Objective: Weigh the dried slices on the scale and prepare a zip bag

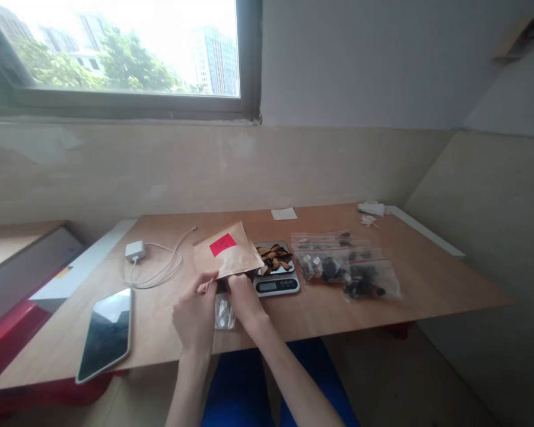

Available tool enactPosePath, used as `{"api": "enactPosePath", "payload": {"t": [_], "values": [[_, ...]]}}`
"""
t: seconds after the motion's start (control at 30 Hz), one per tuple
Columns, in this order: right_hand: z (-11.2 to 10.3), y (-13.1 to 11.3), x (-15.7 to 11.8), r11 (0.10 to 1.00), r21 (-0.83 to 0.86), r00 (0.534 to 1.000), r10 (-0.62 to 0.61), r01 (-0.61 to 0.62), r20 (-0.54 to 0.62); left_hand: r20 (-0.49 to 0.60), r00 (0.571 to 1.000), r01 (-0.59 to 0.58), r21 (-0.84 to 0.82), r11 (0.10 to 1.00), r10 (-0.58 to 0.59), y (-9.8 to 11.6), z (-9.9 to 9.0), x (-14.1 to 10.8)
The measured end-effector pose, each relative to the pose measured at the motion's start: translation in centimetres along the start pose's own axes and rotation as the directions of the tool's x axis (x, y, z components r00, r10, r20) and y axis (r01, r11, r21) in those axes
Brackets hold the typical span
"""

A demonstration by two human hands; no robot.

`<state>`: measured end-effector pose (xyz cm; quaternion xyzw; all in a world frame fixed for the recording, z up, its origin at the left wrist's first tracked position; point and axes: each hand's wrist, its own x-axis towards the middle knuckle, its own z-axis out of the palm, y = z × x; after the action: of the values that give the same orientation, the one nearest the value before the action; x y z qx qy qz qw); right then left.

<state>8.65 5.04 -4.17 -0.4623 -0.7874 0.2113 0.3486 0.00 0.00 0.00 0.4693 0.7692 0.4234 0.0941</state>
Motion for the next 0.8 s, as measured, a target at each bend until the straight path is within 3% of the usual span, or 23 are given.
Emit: {"api": "enactPosePath", "payload": {"t": [0.13,0.37,0.43,0.53,0.63,0.8], "values": [[-0.6,-0.3,-0.8,0.997,0.043,0.992,-0.054,0.059,-0.113,0.021,1.0,0.013,0.102,0.995,-0.015,1.2,-0.6,1.0],[-2.7,-0.1,-1.0,0.95,0.239,0.951,-0.13,0.2,-0.281,0.018,0.998,-0.057,0.116,0.992,0.055,2.0,-0.9,1.9],[-3.7,-0.4,-1.4,0.913,0.343,0.935,-0.099,0.222,-0.341,-0.013,0.995,-0.095,0.107,0.99,0.097,1.9,-0.9,2.1],[-5.2,-0.6,-2.3,0.839,0.517,0.905,0.075,0.17,-0.42,-0.063,0.987,-0.143,0.113,0.983,0.151,2.0,-1.0,2.6],[-6.4,0.5,-2.7,0.704,0.703,0.866,0.286,0.101,-0.411,-0.093,0.985,-0.131,0.151,0.98,0.146,2.4,-1.0,3.3],[-7.7,4.6,-1.9,0.313,0.947,0.819,0.523,0.076,-0.238,-0.142,0.972,-0.176,0.102,0.979,0.19,3.8,-1.0,5.1]]}}
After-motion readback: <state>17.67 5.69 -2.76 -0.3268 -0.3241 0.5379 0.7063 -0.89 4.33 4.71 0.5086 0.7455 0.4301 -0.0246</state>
